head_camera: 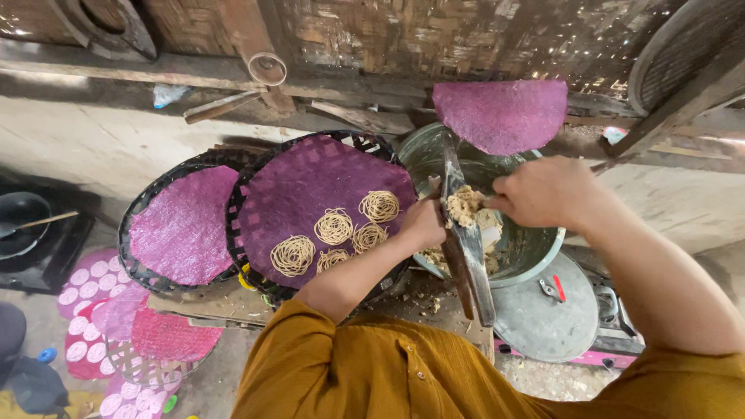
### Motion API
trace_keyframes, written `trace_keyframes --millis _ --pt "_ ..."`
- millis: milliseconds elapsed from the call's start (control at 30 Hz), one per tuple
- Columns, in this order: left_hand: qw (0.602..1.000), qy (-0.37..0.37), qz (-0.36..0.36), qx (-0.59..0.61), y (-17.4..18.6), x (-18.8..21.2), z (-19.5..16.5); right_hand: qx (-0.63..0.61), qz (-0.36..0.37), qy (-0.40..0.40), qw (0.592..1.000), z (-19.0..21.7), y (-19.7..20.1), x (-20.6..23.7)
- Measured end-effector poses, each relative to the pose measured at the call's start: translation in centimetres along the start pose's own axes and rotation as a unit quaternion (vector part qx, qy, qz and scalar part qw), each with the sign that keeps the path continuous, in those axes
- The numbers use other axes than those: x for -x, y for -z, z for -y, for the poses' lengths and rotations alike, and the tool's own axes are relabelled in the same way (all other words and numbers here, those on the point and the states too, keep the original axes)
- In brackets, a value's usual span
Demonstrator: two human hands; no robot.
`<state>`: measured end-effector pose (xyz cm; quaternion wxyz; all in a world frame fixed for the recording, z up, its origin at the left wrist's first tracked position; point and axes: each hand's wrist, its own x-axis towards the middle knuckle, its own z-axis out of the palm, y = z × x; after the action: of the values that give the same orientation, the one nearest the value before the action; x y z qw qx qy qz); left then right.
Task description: The person uses a manual noodle press to extrude dough into thin strands, forming spiral coils on a purple mat inside a woven basket. They repeatedly load dough into the press, push the plunger, and cut the strands with a knife, then move to a second basket and repeat the process.
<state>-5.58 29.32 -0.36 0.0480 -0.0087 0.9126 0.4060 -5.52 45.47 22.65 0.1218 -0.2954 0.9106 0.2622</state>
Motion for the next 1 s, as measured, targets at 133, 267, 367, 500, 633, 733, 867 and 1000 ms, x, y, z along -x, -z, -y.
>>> trace_keyframes --millis 133,267,367,500,633,733,867,1000 --pt "0.999 -0.006 0.013 0.032 0.6 -0.7 1.1 0.091 -0.254 0.14 0.953 1.8 -2.6 -0.2" --pt "0.992 -0.022 0.015 0.121 0.4 -1.4 3.3 0.142 -0.436 0.259 0.85 0.0 -4.7 1.2" --pt "0.986 0.041 -0.026 0.159 0.7 -2.7 4.4 0.043 -0.53 0.111 0.84 -4.3 -6.5 3.9" --pt "0.981 0.079 -0.061 0.167 0.5 -3.4 3.7 -0.378 -0.446 -0.082 0.807 -3.6 -11.1 3.8" --pt "0.964 0.005 -0.063 0.258 -0.9 -2.8 2.6 -0.627 -0.313 -0.057 0.711 3.1 -15.2 -1.7" --pt "0.982 -0.033 -0.08 0.169 -0.5 -2.3 2.9 -0.561 -0.296 -0.089 0.768 3.5 -17.1 -1.2" --pt "0.988 -0.008 -0.078 0.134 0.9 -2.2 4.2 -0.472 -0.342 -0.089 0.808 0.1 -17.4 2.2" --pt "0.991 -0.037 -0.08 0.105 0.3 -2.2 3.7 -0.38 -0.479 -0.141 0.779 1.2 -16.8 1.2"
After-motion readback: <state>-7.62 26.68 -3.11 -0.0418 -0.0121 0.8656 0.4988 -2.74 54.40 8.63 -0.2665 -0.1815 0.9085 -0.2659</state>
